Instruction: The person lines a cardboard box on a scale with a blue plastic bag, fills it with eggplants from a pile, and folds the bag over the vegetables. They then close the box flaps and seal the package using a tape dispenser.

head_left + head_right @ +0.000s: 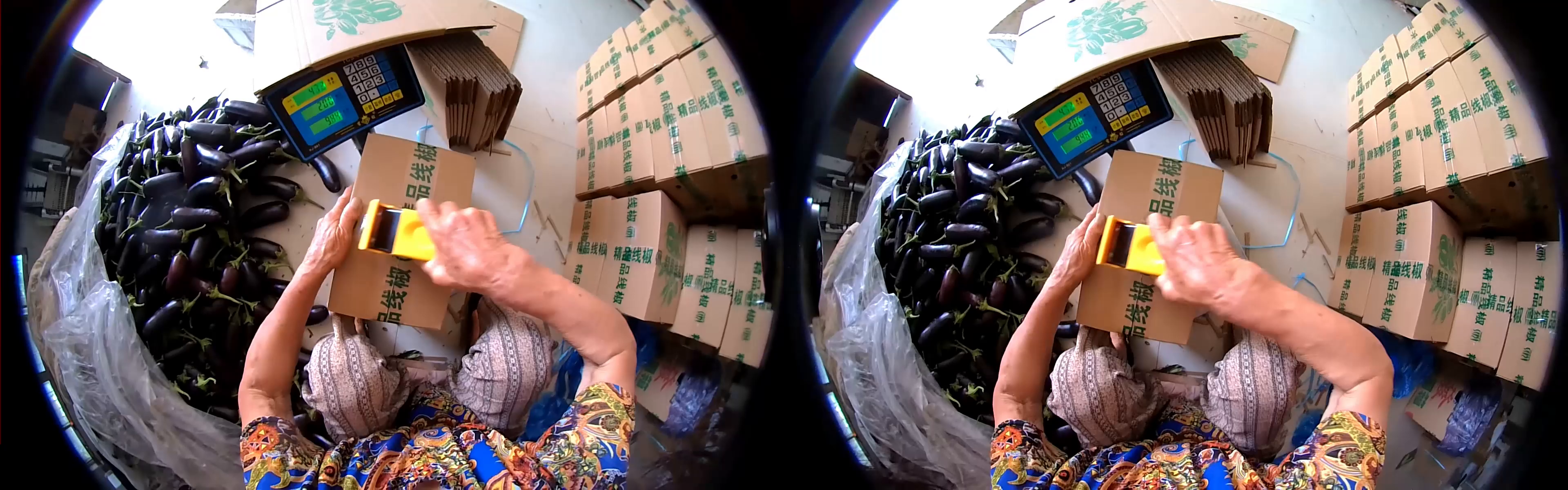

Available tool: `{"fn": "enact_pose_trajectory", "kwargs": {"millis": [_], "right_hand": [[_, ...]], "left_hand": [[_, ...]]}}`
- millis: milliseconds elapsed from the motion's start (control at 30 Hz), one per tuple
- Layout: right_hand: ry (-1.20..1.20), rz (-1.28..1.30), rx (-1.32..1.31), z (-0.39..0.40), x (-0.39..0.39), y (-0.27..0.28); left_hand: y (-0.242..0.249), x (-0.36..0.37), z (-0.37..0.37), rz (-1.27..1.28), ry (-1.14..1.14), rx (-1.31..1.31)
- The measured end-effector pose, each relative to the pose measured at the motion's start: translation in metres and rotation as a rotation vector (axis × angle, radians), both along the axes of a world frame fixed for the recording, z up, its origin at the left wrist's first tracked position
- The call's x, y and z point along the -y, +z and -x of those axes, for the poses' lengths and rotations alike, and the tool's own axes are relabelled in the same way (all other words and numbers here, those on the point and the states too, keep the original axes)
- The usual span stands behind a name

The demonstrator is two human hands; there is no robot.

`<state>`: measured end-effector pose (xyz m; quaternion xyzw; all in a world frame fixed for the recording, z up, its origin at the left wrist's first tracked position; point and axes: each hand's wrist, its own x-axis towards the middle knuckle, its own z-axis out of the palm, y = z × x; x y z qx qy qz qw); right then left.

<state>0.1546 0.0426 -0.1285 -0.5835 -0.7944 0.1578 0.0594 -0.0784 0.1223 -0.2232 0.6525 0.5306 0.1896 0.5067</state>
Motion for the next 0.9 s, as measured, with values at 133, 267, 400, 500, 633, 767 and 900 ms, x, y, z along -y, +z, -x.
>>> {"fn": "enact_pose_trajectory", "kwargs": {"millis": [133,267,400,500,633,767,900], "right_hand": [[-0.054,0.069,-0.026,-0.054,0.035,-0.011],[-0.093,-0.052,-0.117,-0.104,0.081,-0.072],[-0.175,-0.047,-0.207,-0.127,0.112,-0.116],[-0.226,-0.075,-0.241,-0.149,0.129,-0.155],[-0.250,-0.063,-0.198,-0.173,0.159,-0.199],[-0.323,0.055,-0.156,-0.182,0.172,-0.214],[-0.330,0.192,-0.007,-0.137,0.135,-0.204]], "left_hand": [[-0.009,-0.002,0.012,-0.060,0.023,0.013],[-0.009,-0.002,0.012,0.025,0.083,0.033],[-0.008,0.000,0.012,0.046,0.081,0.067],[-0.007,-0.006,0.013,0.080,0.065,0.078],[-0.003,-0.003,0.010,0.136,0.077,0.055],[-0.002,-0.003,0.010,0.075,0.070,0.005],[-0.006,-0.003,0.014,0.099,0.086,-0.016]]}}
